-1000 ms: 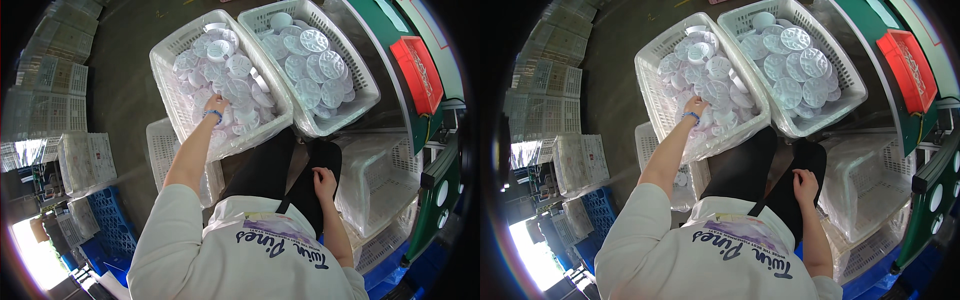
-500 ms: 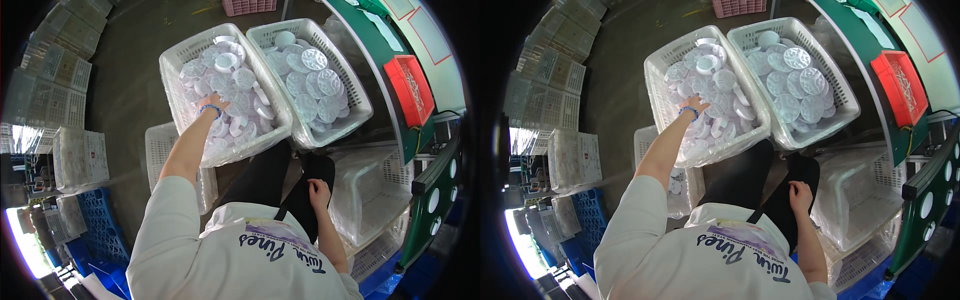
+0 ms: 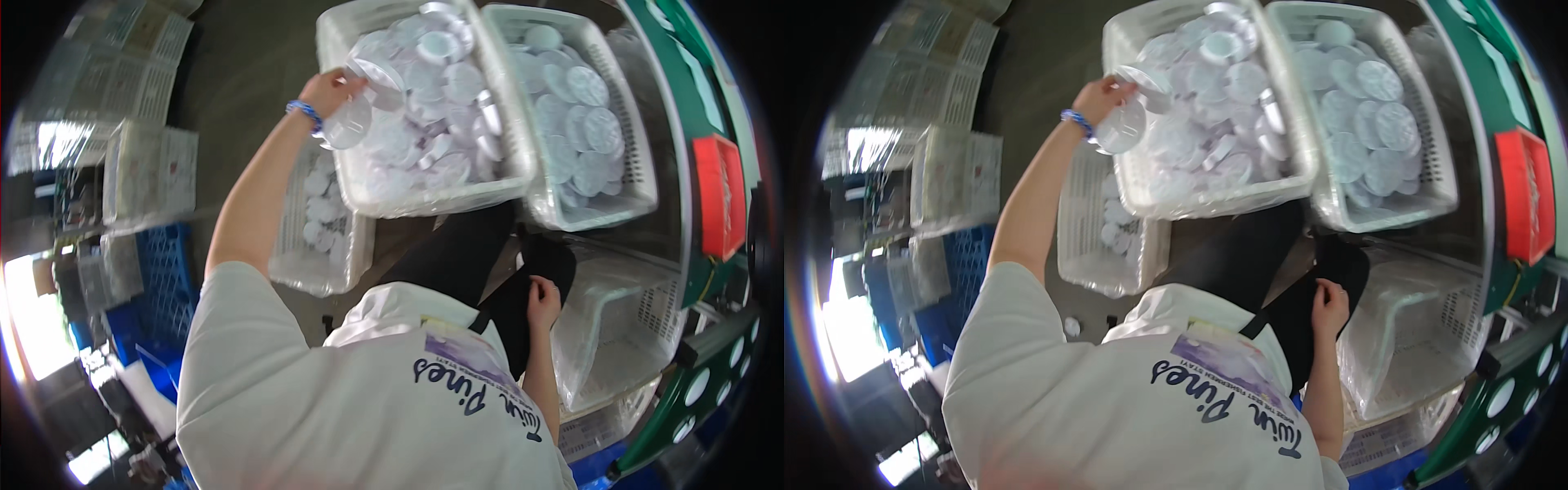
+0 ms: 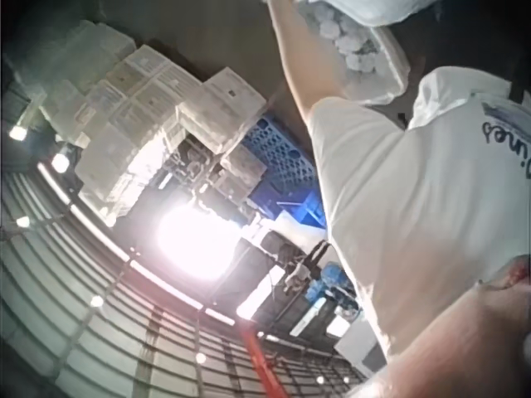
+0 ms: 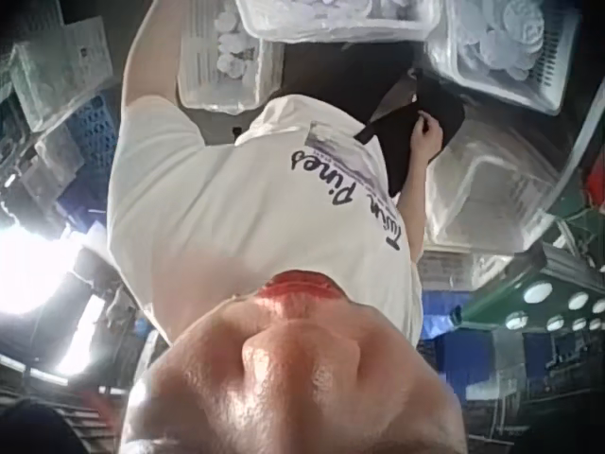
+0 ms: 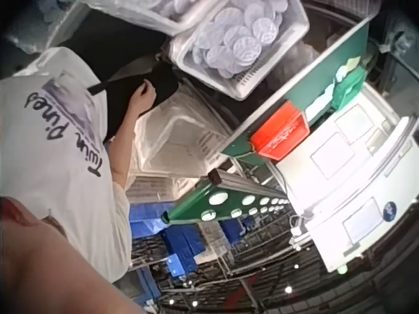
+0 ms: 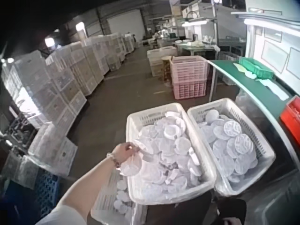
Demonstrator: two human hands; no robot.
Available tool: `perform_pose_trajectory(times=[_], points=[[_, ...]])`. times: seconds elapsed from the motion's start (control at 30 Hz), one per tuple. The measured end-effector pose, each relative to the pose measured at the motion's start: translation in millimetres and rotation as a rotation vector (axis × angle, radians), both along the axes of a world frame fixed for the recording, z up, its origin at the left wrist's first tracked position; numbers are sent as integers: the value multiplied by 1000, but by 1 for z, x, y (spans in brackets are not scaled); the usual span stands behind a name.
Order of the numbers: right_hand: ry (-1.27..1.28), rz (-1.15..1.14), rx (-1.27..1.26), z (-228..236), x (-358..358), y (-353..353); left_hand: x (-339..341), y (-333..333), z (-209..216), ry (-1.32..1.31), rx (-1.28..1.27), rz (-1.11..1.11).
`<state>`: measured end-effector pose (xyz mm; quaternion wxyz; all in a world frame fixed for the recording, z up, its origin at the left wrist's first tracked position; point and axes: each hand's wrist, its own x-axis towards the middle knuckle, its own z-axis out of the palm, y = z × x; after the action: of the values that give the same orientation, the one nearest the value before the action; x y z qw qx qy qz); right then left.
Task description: Sorting plastic components and transferring them between different baskets in a factory setting.
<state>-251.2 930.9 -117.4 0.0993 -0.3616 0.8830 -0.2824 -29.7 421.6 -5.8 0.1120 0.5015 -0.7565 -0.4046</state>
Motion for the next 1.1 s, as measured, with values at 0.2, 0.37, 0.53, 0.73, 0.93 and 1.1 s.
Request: perform_pose_trajectory(times=[0.2,0.37,0.53,0.73,0.93,1.1], points=[[-60,16,97,8,1,-6,199,12,-15,-342,-9,119],[-5,28,58,2,3,-4,227,33,-70,-646,-50,-50],[-12,13,29,-1,2,0,35,54,-31,98,-185,-132],[-18,-39,38,6,0,-5,-127,107,-97,-183,-609,-611],[-56,-57,36,13,-1,-8,-191,103,-124,-350,-1042,-967],[-66,-51,22,12,0,-9,-170,68,-93,-171,-673,-937]])
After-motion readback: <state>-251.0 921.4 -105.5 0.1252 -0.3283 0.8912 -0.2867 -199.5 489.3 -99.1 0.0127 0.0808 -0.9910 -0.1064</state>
